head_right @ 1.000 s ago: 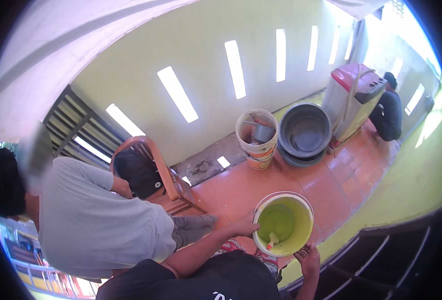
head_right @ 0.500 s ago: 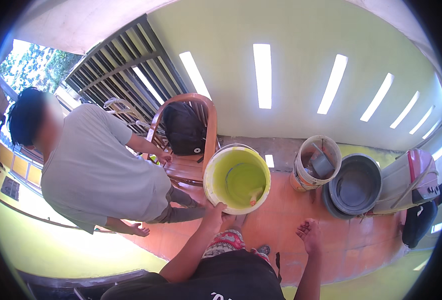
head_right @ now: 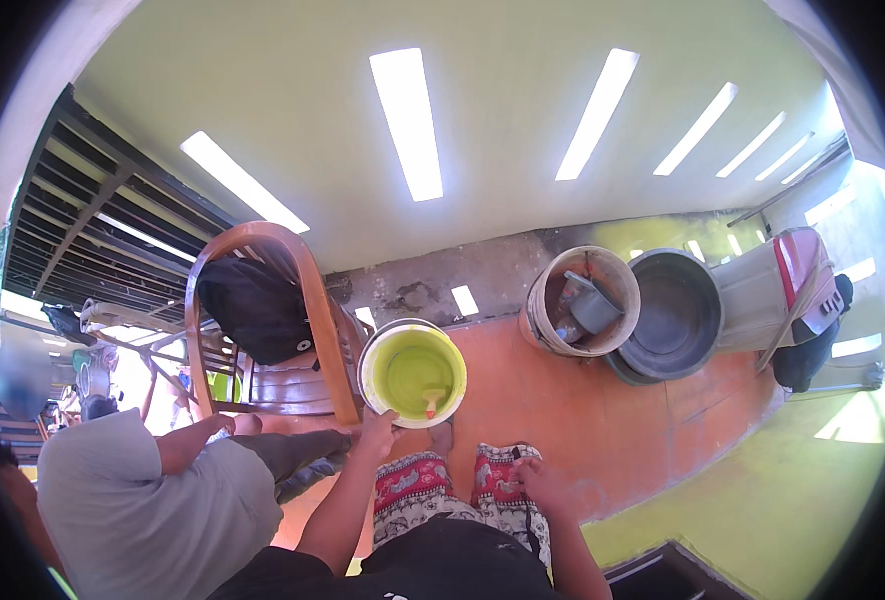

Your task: The person adjusts a ladder, carries a bucket of green paint, and then sits on the floor to mix the paint with a small tool. Another person is seen working nearby.

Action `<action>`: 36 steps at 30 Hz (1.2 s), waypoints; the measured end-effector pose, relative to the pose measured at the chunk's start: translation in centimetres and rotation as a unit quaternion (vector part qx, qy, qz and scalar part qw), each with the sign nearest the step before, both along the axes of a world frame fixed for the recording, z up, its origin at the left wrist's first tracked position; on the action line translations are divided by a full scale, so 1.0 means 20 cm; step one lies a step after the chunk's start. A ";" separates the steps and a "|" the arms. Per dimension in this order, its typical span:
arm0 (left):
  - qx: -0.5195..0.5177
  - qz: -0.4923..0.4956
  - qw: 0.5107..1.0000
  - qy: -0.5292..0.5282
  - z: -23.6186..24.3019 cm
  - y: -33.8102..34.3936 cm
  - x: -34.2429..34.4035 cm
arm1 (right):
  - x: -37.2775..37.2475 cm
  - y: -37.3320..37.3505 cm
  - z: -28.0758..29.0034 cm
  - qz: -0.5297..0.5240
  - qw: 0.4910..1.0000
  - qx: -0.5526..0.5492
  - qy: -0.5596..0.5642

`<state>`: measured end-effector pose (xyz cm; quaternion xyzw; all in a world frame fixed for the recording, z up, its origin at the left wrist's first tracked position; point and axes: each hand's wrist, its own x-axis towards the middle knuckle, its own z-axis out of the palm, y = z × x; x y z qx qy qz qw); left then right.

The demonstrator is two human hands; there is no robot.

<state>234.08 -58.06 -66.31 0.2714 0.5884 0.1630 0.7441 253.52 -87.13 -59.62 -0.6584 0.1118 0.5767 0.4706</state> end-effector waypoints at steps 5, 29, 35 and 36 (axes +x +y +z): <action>-0.043 -0.002 0.997 0.061 -0.41 0.03 0.29 | 0.08 0.06 -0.24 -0.008 0.998 -0.038 0.055; 0.069 -0.500 0.851 -0.142 0.54 -1.04 2.76 | 2.04 -1.01 0.23 -0.246 0.954 0.015 -0.168; 0.058 -0.493 0.864 -0.087 0.30 -1.16 2.78 | 2.60 -1.04 -0.79 -0.374 0.910 -0.039 -0.176; 0.042 -0.509 0.857 -0.071 0.24 -1.15 2.70 | 2.69 -1.02 -0.97 -0.393 0.906 -0.035 -0.155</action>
